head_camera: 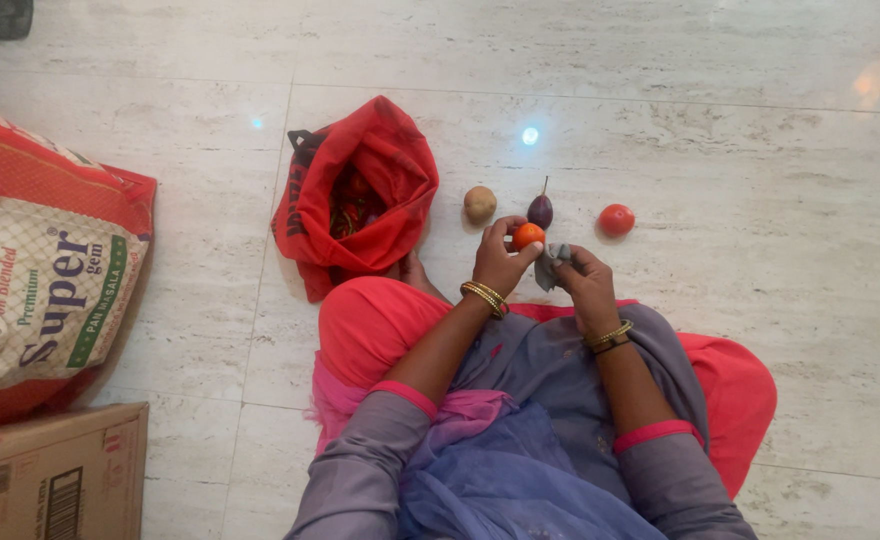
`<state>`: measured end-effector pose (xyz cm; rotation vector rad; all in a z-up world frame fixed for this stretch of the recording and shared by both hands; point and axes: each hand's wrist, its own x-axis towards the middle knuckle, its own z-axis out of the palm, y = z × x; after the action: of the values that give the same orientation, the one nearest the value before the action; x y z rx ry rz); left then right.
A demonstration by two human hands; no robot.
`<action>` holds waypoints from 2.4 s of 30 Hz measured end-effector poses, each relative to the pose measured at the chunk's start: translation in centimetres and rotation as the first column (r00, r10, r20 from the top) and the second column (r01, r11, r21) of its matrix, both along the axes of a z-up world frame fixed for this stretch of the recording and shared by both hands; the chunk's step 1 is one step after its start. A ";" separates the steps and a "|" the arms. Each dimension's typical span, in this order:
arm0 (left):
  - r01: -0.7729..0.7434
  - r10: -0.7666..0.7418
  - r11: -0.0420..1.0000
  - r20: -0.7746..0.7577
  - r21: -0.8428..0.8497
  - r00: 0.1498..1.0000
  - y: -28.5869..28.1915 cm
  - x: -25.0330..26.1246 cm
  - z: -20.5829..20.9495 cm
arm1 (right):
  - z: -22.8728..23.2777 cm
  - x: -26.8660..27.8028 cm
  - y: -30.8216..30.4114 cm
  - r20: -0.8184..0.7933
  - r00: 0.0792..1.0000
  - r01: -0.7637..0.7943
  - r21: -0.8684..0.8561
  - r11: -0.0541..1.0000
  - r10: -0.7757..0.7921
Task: The person sits on the floor and peels a potato using a peeler, then places it on the floor. They then pick up a tomato and peel it with the same tool, placing it next to the potato. Finally, they pick up another potato and begin peeling it.
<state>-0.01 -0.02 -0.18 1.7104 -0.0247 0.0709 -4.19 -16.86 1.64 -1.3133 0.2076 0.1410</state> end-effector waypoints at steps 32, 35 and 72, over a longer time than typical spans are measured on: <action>0.078 -0.078 0.993 -0.008 0.094 0.997 0.5 -0.6 2.0 | 0.2 -0.3 0.0 0.008 0.999 0.033 0.005 0.999 -0.033; 0.252 -0.249 0.968 -0.094 0.018 0.964 0.4 -0.7 2.0 | 0.8 -0.2 -0.5 -0.009 0.997 0.078 0.055 0.995 -0.078; 0.096 -0.091 0.995 -0.126 0.032 0.988 0.0 -0.6 0.0 | -0.9 0.4 -0.5 -0.056 0.994 0.098 0.000 0.995 -0.098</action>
<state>-0.57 0.02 -0.22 1.7463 -0.0135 -0.1067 -3.80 -17.33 0.72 -1.2941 0.3192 0.0946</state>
